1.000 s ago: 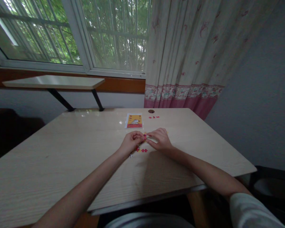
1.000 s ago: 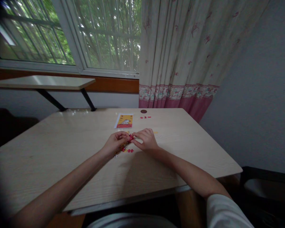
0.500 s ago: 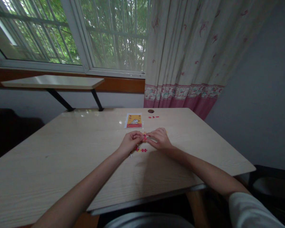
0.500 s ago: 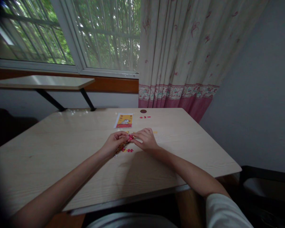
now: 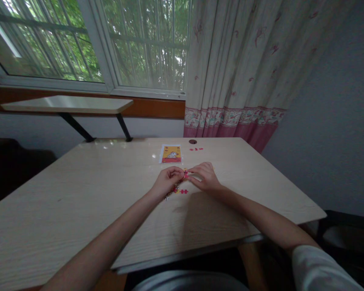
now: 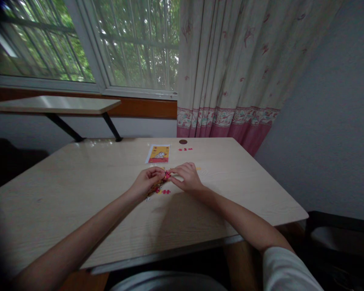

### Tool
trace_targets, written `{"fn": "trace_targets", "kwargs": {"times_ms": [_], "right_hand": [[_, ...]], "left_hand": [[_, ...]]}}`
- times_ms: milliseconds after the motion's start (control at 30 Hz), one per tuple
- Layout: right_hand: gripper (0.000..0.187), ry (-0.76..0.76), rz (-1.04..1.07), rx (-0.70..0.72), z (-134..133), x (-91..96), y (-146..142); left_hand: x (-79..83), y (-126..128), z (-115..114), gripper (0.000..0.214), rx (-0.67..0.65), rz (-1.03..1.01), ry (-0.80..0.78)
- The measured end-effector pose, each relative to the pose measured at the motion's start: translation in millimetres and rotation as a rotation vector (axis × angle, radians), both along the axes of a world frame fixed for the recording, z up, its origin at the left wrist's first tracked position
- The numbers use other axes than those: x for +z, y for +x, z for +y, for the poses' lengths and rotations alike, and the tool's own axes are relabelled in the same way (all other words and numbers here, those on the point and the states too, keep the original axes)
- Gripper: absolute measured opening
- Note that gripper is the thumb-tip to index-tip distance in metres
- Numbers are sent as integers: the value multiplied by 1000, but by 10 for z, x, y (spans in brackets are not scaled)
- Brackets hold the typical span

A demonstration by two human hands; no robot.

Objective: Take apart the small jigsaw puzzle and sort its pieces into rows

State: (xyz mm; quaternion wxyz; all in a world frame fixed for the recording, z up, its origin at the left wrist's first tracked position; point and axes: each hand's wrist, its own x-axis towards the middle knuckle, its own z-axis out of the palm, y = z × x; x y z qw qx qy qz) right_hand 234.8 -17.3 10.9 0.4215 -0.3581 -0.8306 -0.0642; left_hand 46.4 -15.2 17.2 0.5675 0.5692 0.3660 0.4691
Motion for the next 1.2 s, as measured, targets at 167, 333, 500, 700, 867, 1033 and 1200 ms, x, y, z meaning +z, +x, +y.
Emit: {"fn": "trace_targets", "kwargs": {"times_ms": [167, 333, 500, 700, 867, 1033, 1200], "right_hand": [[22, -7, 60, -67, 65, 86, 142], [20, 5, 145, -164, 163, 173, 355], [21, -14, 173, -195, 201, 191, 438], [21, -6, 191, -189, 202, 173, 426], [20, 7, 183, -180, 213, 158, 430], [20, 58, 177, -168, 226, 146, 435], [19, 93, 178, -146, 239, 131, 441]], "left_hand": [[38, -97, -24, 20, -23, 358, 260], [112, -205, -71, 18, -190, 887, 768], [155, -232, -98, 23, -263, 1137, 929], [162, -231, -108, 29, -279, 1159, 977], [145, -207, -123, 28, -288, 1158, 998], [132, -200, -123, 25, -277, 1160, 1007], [128, -201, -121, 26, -271, 1147, 1016]]}}
